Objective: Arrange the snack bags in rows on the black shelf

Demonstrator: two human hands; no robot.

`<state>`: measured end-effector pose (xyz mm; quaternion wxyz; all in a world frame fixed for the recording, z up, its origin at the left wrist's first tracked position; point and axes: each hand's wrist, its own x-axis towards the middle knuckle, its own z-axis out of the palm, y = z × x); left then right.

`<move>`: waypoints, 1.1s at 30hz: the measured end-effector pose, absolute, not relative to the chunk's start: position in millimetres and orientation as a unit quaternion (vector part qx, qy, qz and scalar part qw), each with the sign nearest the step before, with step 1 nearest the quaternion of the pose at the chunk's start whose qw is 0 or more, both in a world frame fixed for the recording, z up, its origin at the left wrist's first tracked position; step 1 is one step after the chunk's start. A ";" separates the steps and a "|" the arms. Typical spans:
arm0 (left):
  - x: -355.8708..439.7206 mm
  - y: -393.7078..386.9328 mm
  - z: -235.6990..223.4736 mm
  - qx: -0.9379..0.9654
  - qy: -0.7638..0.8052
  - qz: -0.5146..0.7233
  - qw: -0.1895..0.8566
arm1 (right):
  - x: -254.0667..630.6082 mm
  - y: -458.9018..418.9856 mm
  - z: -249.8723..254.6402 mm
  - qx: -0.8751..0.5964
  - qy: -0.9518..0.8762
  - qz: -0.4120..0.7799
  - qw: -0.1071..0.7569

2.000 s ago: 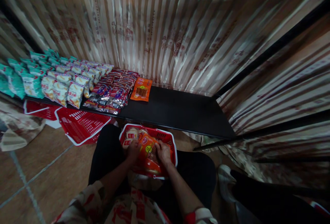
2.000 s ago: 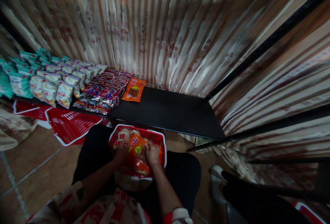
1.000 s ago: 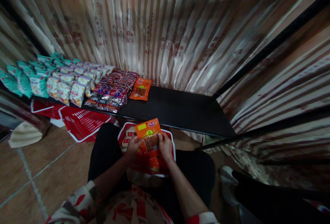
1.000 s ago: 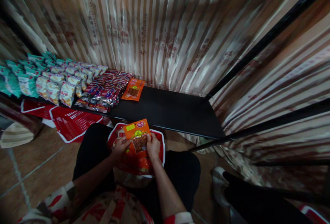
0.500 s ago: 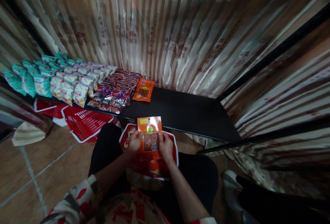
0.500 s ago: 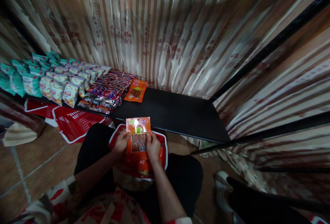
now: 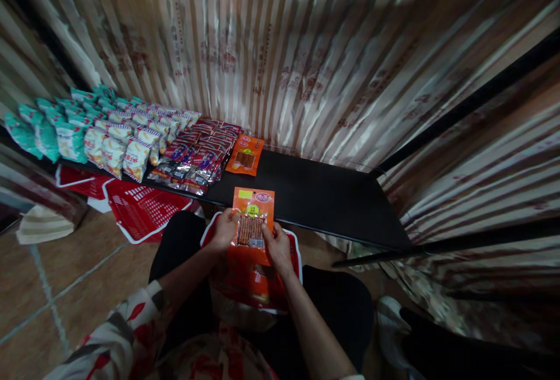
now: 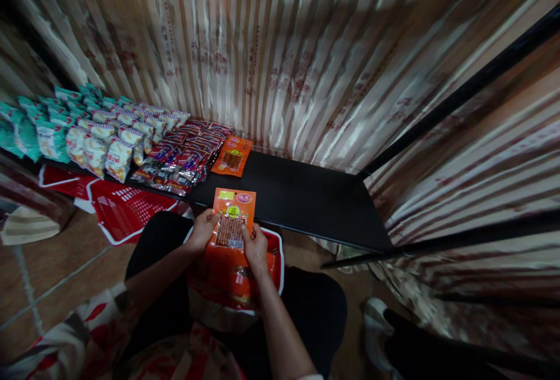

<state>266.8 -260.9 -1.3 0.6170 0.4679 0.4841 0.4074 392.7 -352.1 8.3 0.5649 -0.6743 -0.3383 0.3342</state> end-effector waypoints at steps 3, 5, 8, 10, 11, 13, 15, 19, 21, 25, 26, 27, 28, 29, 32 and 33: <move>268.6 -253.9 2.0 0.472 0.486 0.412 0.610 | 391.0 -349.2 11.7 -0.674 -0.334 0.335 0.567; 270.5 -248.7 4.9 0.476 0.484 0.414 0.607 | 390.3 -345.9 13.6 -0.689 -0.331 0.317 0.562; 274.5 -239.3 9.5 0.480 0.480 0.418 0.604 | 390.4 -338.6 15.2 -0.703 -0.323 0.299 0.558; 277.0 -232.1 12.0 0.481 0.478 0.420 0.603 | 391.1 -332.9 16.0 -0.705 -0.324 0.295 0.557; 277.9 -228.4 13.0 0.481 0.478 0.421 0.603 | 391.5 -330.0 16.5 -0.707 -0.326 0.291 0.556; 278.8 -221.2 14.4 0.481 0.476 0.421 0.603 | 392.0 -324.4 18.2 -0.717 -0.331 0.278 0.547; 279.0 -214.5 15.0 0.481 0.477 0.421 0.603 | 391.9 -318.8 20.5 -0.726 -0.334 0.266 0.539; 279.3 -202.3 14.7 0.475 0.491 0.419 0.598 | 390.8 -305.9 23.1 -0.727 -0.330 0.250 0.547; 280.0 -196.3 14.6 0.473 0.500 0.417 0.594 | 391.1 -298.4 22.0 -0.726 -0.328 0.248 0.551; 281.9 -184.7 14.6 0.474 0.515 0.411 0.584 | 396.1 -282.4 17.8 -0.729 -0.333 0.258 0.540; 282.6 -181.9 14.6 0.475 0.518 0.410 0.581 | 398.0 -278.5 17.3 -0.730 -0.334 0.258 0.537; 283.5 -179.2 14.6 0.477 0.520 0.409 0.578 | 399.9 -274.8 17.3 -0.732 -0.337 0.258 0.534; 284.5 -176.7 14.6 0.480 0.522 0.408 0.575 | 401.8 -271.3 17.7 -0.734 -0.340 0.257 0.529; 285.7 -174.3 14.6 0.483 0.523 0.407 0.572 | 403.5 -268.1 18.7 -0.739 -0.342 0.254 0.521; 290.2 -167.9 15.4 0.493 0.527 0.404 0.562 | 407.4 -260.0 22.8 -0.758 -0.352 0.239 0.494; 291.8 -166.1 16.0 0.496 0.528 0.404 0.558 | 408.3 -257.7 24.0 -0.762 -0.356 0.233 0.487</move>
